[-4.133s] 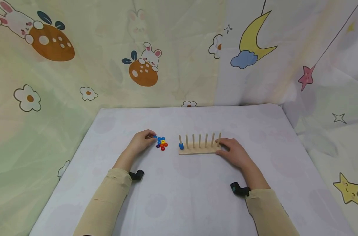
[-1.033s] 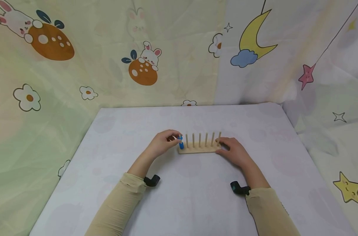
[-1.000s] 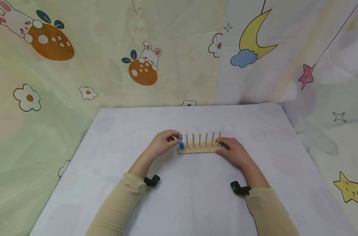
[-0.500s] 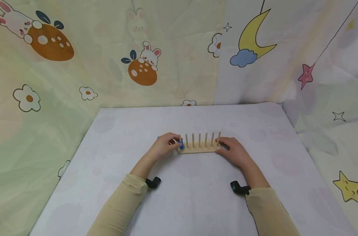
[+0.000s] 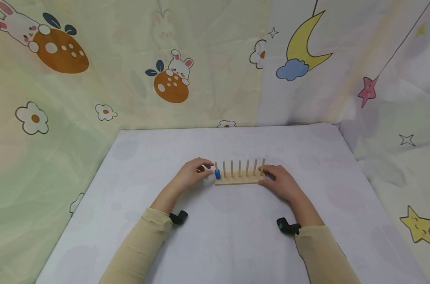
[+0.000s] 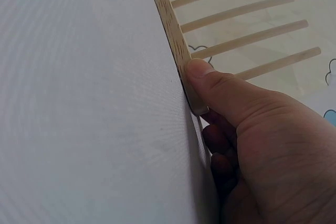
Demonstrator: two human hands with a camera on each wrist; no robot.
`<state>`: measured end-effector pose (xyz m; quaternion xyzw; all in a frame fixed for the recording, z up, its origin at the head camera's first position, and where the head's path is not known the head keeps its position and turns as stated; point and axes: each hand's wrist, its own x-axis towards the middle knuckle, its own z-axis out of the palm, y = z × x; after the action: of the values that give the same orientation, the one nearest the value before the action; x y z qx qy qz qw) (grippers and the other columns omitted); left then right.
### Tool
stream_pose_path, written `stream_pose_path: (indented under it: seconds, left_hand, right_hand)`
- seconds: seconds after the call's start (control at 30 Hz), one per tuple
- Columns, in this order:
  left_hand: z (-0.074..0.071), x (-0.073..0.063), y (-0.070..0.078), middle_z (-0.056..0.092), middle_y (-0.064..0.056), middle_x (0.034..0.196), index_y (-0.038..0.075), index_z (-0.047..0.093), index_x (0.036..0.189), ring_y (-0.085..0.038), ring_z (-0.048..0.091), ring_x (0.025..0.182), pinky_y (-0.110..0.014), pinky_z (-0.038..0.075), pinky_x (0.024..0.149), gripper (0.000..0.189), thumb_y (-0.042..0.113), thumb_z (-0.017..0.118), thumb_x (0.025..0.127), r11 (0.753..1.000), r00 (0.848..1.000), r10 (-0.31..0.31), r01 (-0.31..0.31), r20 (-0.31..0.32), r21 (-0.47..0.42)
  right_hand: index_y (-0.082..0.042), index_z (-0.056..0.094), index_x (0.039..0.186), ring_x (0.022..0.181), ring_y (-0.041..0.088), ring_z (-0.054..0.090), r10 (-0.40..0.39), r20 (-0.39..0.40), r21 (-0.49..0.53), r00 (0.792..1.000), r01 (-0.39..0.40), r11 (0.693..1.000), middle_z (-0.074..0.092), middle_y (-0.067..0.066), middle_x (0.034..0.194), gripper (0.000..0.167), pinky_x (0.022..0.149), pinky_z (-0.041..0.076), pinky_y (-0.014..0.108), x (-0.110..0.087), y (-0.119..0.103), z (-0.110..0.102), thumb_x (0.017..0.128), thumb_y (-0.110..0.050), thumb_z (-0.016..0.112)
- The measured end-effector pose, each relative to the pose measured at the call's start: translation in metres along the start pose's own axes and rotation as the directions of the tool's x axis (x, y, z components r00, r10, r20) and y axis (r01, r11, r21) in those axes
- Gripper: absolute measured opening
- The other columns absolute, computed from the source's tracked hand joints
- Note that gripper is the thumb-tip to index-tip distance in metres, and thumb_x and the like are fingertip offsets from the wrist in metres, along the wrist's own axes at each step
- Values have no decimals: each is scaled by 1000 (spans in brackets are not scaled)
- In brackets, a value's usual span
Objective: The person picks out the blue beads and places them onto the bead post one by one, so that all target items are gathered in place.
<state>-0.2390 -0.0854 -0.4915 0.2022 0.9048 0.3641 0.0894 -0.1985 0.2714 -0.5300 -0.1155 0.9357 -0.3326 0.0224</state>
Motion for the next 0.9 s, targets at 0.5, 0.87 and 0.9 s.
stream_pose_path:
  seconds: [0.5,0.87,0.9]
  left_hand:
    - [-38,3,-51,65,2,117,22,68,118,-19,61,105,-37,52,90,26,35,66,95,982,982,-180,182,-49,42]
    - [-47,2,-69,66,-2,113,20,68,118,-21,60,104,-39,50,91,25,29,66,96,975,976,-216,218,-40,47]
    - [-47,2,-69,66,-2,113,20,68,118,-21,60,104,-39,50,92,25,29,66,96,975,976,-214,216,-34,48]
  right_hand:
    - [-18,59,135,133,41,43,25,27,-5,999,-25,1000,53,17,142,53,110,30,62,1,0,-1,91,-44,69]
    - [-17,60,134,133,41,44,19,17,3,1000,-19,1000,54,17,141,53,109,31,62,0,0,-1,90,-44,70]
    - [-17,60,134,133,41,44,18,16,2,1000,-18,1000,54,17,141,53,109,31,62,0,0,-1,90,-44,70]
